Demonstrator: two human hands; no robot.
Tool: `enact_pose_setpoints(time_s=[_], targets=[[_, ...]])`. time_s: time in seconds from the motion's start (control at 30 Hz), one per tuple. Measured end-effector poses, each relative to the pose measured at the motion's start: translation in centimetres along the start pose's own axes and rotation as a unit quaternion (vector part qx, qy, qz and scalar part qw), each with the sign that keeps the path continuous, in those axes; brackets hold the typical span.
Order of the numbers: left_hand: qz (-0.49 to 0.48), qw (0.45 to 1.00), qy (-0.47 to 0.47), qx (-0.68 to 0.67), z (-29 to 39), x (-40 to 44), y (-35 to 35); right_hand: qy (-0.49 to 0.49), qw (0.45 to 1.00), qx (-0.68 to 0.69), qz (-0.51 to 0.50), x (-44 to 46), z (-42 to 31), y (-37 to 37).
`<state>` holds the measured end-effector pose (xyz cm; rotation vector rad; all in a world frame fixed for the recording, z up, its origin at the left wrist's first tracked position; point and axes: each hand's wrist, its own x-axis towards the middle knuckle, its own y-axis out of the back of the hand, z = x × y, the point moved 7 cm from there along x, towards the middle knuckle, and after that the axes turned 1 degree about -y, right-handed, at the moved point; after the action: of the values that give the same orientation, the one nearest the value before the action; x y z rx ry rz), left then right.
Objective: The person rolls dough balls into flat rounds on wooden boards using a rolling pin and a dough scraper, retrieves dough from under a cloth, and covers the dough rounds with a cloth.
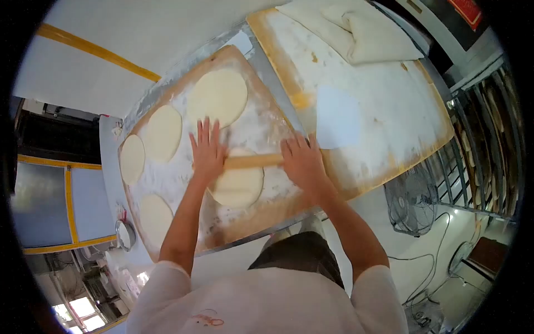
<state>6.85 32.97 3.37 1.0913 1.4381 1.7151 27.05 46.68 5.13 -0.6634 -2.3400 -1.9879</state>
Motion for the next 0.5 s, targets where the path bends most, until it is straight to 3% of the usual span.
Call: enact_pose_setpoints(time_s=[0.1,0.13,0.2,0.23,0.33,0.37,0.47,0.5], targets=[[0.020,1.000,0.020,0.000,-0.7,5.1,-0.5,-0.010,1.000,0.001,-0.001,-0.3,0.6,-2.1],[-0.056,0.998,-0.005,0.023,0.9,0.3,-0.3,-0.003,1.000,0.008,-0.013,-1.3,0.3,-2.5],[-0.107,0.993,-0.031,0.042,3.1,-8.6,0.0,0.032,0.999,-0.007,0.015,-4.2,-2.2,-0.1],[-0.174,0.984,-0.016,-0.038,5.1,-13.1,1.5,0.049,0.998,-0.014,0.029,-5.6,-3.4,0.8],[-0.137,0.988,-0.028,-0.060,7.8,-17.9,4.7,0.060,0.991,0.080,-0.089,-8.1,-4.5,-1.4],[-0.114,0.992,-0.032,-0.053,8.2,-18.2,5.6,0.087,0.988,0.089,-0.086,-7.6,-4.4,-1.3],[-0.193,0.967,0.151,-0.062,3.4,-19.4,3.6,0.190,0.974,0.105,-0.065,-3.6,-4.6,-0.1],[-0.152,0.971,0.171,-0.067,3.3,-20.4,4.3,0.238,0.965,0.101,-0.047,-1.7,-5.6,1.7]])
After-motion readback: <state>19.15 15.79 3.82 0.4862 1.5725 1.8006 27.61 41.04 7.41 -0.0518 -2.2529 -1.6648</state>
